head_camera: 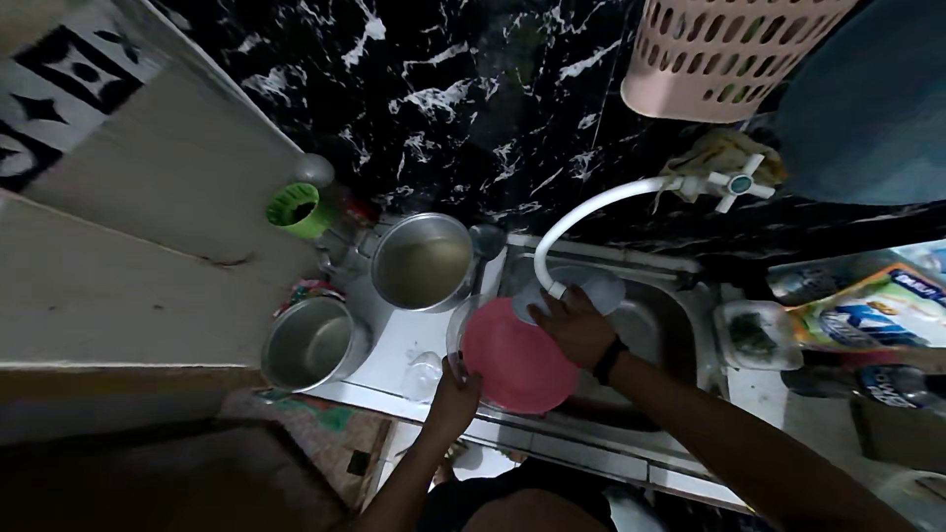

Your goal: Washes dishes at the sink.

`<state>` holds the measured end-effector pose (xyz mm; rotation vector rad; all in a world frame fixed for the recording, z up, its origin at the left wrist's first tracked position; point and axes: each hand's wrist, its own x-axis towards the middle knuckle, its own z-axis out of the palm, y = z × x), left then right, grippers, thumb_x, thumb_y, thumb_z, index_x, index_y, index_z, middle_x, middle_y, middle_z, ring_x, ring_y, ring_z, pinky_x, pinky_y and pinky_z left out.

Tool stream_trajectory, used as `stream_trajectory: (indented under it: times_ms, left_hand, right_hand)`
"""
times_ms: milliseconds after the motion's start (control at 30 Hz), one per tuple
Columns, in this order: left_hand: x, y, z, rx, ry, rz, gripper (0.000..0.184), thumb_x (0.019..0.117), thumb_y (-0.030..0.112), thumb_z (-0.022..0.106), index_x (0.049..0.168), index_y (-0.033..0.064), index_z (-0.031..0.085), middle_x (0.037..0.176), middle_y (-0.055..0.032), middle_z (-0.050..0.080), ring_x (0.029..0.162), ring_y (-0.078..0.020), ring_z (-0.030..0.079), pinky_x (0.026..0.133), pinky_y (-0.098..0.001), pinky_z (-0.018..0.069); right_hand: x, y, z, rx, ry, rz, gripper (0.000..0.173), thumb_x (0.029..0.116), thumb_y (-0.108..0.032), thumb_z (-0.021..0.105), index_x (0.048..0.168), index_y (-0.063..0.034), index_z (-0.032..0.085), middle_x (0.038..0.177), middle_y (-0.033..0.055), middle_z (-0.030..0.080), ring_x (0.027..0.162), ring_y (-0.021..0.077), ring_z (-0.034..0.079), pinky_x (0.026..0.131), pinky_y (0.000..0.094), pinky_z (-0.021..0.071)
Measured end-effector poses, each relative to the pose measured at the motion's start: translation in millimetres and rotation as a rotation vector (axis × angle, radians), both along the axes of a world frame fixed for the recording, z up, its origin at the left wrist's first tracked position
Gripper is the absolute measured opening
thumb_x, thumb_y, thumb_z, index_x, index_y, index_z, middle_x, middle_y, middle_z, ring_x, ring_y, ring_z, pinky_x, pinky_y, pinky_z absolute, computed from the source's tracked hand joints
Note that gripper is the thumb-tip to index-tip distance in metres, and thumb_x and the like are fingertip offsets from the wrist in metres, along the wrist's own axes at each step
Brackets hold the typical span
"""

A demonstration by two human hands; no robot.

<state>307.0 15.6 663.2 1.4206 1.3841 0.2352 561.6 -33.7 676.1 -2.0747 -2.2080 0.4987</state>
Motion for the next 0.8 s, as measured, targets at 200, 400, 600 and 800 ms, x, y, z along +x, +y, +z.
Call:
stream_trajectory:
  times_ms: [200,400,600,800]
  left_hand:
    - [1,-2,-1,0.003,-0.004,0.018,0.058,0.0987,0.014,0.056,0.149,-0.0016,0.033,0.124,-0.0202,0.061,0.104,-0.0236,0.066,0.089,-0.0413,0.0564]
    - [3,-7,-7,0.003,-0.003,0.025,0.055,0.1001,0.013,0.055,0.149,-0.0009,0.035,0.122,-0.0194,0.061,0.102,-0.0228,0.065,0.087,-0.0404,0.0562]
    - [1,-10,-12,-0.017,-0.017,0.084,0.053,0.1021,0.014,0.053,0.15,0.0012,0.034,0.123,-0.0212,0.061,0.099,-0.0248,0.067,0.084,-0.0434,0.0578]
    - [0,-8,-4,0.023,-0.008,0.043,0.053,0.1015,0.013,0.052,0.149,-0.0013,0.035,0.118,-0.0193,0.063,0.097,-0.022,0.066,0.085,-0.0411,0.0569]
  right_hand:
    - [-24,5,16,-0.198,0.028,-0.062,0.055,0.1048,-0.004,0.044,0.158,-0.0126,0.039,0.161,0.0297,0.032,0.147,0.0515,0.034,0.116,0.0644,0.0334]
    - [-32,-6,14,-0.191,0.043,-0.022,0.055,0.1031,-0.003,0.048,0.157,-0.0099,0.041,0.163,0.03,0.029,0.15,0.0552,0.025,0.115,0.0744,0.0238]
    - [-30,-16,31,-0.196,0.088,-0.095,0.059,0.1022,-0.001,0.049,0.158,-0.0175,0.041,0.163,0.0291,0.03,0.148,0.0552,0.028,0.115,0.0751,0.0245]
    - [0,-52,33,0.045,0.138,-0.309,0.059,0.0981,-0.001,0.051,0.15,-0.0286,0.054,0.154,0.0158,0.051,0.14,0.0382,0.051,0.113,0.0575,0.0421]
